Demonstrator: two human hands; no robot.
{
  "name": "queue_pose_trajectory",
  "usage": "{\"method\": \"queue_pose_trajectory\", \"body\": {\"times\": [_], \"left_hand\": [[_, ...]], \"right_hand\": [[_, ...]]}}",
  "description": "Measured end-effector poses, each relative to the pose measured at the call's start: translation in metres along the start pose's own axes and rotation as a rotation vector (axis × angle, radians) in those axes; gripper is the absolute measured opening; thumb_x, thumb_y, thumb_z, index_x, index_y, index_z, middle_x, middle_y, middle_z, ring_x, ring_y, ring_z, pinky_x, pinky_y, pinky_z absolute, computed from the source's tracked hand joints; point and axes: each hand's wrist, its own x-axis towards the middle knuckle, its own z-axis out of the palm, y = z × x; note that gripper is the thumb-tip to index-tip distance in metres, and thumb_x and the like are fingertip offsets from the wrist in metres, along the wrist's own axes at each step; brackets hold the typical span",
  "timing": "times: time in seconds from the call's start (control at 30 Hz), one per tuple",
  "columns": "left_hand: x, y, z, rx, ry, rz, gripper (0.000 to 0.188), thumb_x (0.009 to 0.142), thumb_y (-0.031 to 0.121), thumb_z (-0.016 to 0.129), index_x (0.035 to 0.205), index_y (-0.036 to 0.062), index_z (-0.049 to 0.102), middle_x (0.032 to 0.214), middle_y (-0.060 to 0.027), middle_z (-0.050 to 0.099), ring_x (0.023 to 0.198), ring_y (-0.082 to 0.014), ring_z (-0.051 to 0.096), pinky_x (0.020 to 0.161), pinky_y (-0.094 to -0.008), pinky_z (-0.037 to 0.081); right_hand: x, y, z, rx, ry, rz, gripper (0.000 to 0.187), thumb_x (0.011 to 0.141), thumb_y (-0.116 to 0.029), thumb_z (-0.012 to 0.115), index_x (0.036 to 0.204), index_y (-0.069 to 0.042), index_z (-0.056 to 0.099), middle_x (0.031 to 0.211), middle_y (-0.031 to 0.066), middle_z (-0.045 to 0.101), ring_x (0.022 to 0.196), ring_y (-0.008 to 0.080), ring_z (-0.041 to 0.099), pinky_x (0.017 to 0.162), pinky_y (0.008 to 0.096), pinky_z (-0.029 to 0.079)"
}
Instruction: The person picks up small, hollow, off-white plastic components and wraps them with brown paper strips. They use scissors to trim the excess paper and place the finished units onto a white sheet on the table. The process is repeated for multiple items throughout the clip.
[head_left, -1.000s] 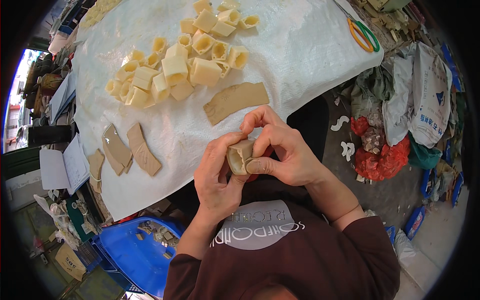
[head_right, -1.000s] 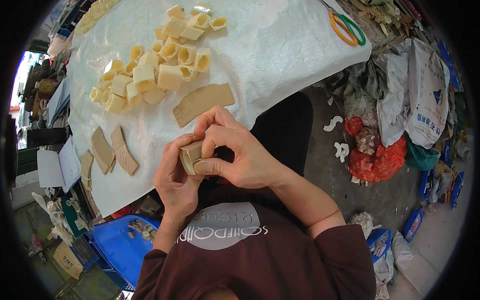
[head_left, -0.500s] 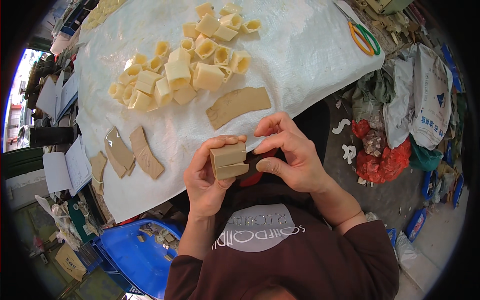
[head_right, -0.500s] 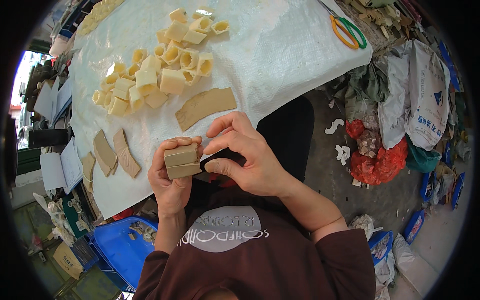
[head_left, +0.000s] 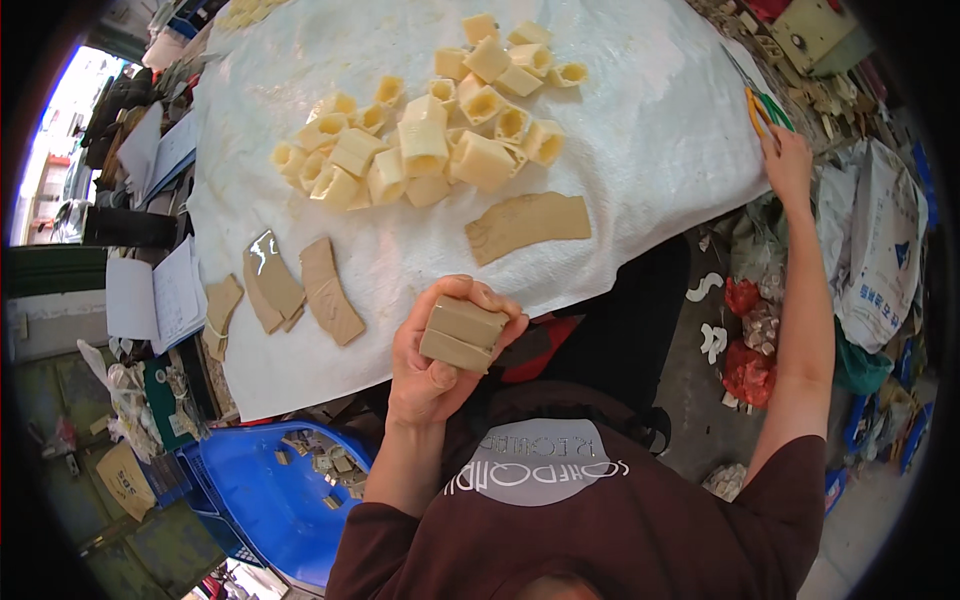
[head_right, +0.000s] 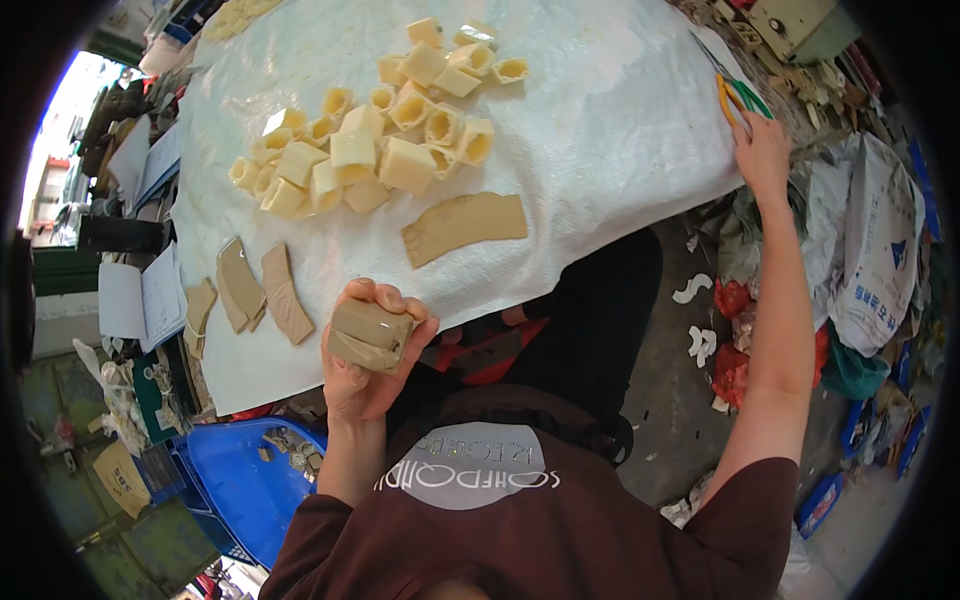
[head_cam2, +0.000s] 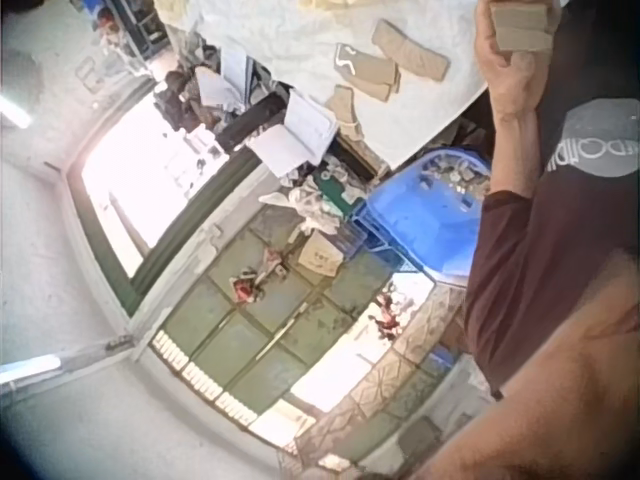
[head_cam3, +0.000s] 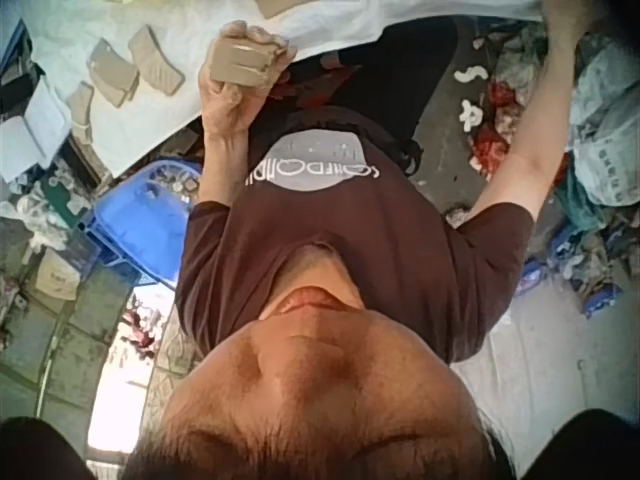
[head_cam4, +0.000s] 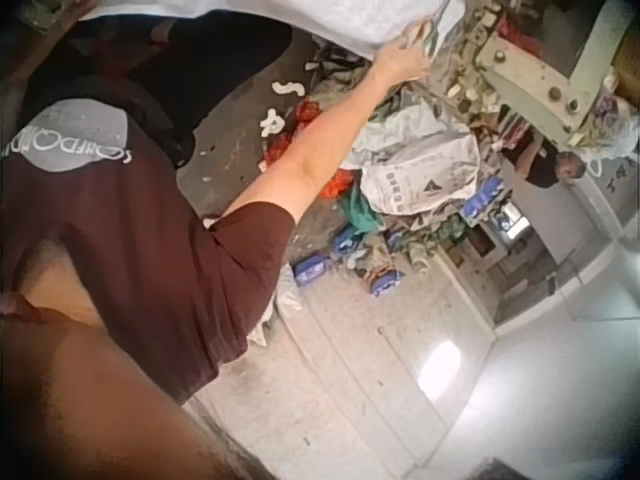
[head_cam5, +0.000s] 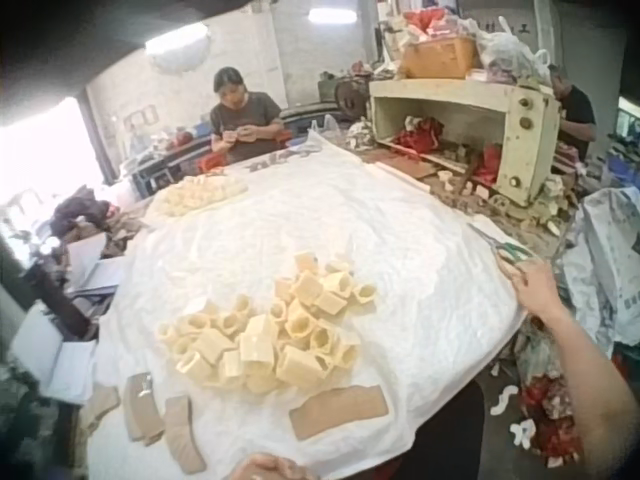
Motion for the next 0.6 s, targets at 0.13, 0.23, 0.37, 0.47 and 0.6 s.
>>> {"method": "queue_pose_trajectory", "body": {"times": [0.13,0.23,0.37,0.47,0.6], "left_hand": [[-0.003,0.003,-0.001,-0.104,0.0,-0.009,0.068,0.07,0.024,0.076,0.123,0.0031,0.04,0.105,-0.01,0.048,0.102,-0.0292,0.048,0.086,-0.0379,0.043],[-0.001,0.004,-0.005,-0.147,-0.04,-0.031,0.072,0.069,0.026,0.075,0.126,0.0018,0.039,0.103,-0.0106,0.049,0.095,-0.0276,0.048,0.08,-0.034,0.042],[-0.004,0.005,-0.006,-0.187,-0.067,-0.06,0.076,0.07,0.026,0.073,0.131,0.002,0.035,0.101,-0.0111,0.049,0.091,-0.0259,0.048,0.073,-0.031,0.039],[-0.002,0.006,-0.006,-0.149,-0.063,-0.054,0.076,0.071,0.027,0.072,0.132,0.0021,0.035,0.102,-0.0107,0.05,0.091,-0.0258,0.048,0.073,-0.0308,0.039],[-0.002,0.006,-0.007,-0.157,-0.031,-0.025,0.072,0.069,0.019,0.073,0.128,0.0038,0.036,0.101,-0.0116,0.048,0.092,-0.0268,0.048,0.074,-0.0312,0.042]], "right_hand": [[0.02,-0.016,-0.01,0.008,-0.083,-0.015,0.032,0.082,-0.02,0.052,0.11,-0.005,0.057,0.101,0.0196,0.058,0.1,0.0366,0.051,0.087,0.0426,0.038],[0.037,0.016,0.011,0.088,0.017,-0.004,0.035,0.08,-0.016,0.052,0.114,-0.006,0.054,0.1,0.0213,0.058,0.102,0.0378,0.05,0.085,0.0456,0.039],[0.043,0.011,0.017,0.097,-0.176,0.059,0.042,0.077,-0.006,0.052,0.119,-0.007,0.049,0.107,0.0234,0.055,0.105,0.0387,0.049,0.087,0.0446,0.039],[0.046,0.011,0.012,0.052,-0.059,0.026,0.048,0.077,-0.004,0.053,0.123,-0.014,0.046,0.1,0.0239,0.056,0.101,0.0397,0.051,0.084,0.0456,0.04],[0.034,-0.006,-0.004,0.003,0.174,0.144,0.047,0.08,-0.01,0.056,0.125,-0.013,0.044,0.086,0.0229,0.056,0.093,0.0398,0.053,0.081,0.0446,0.041]]}}
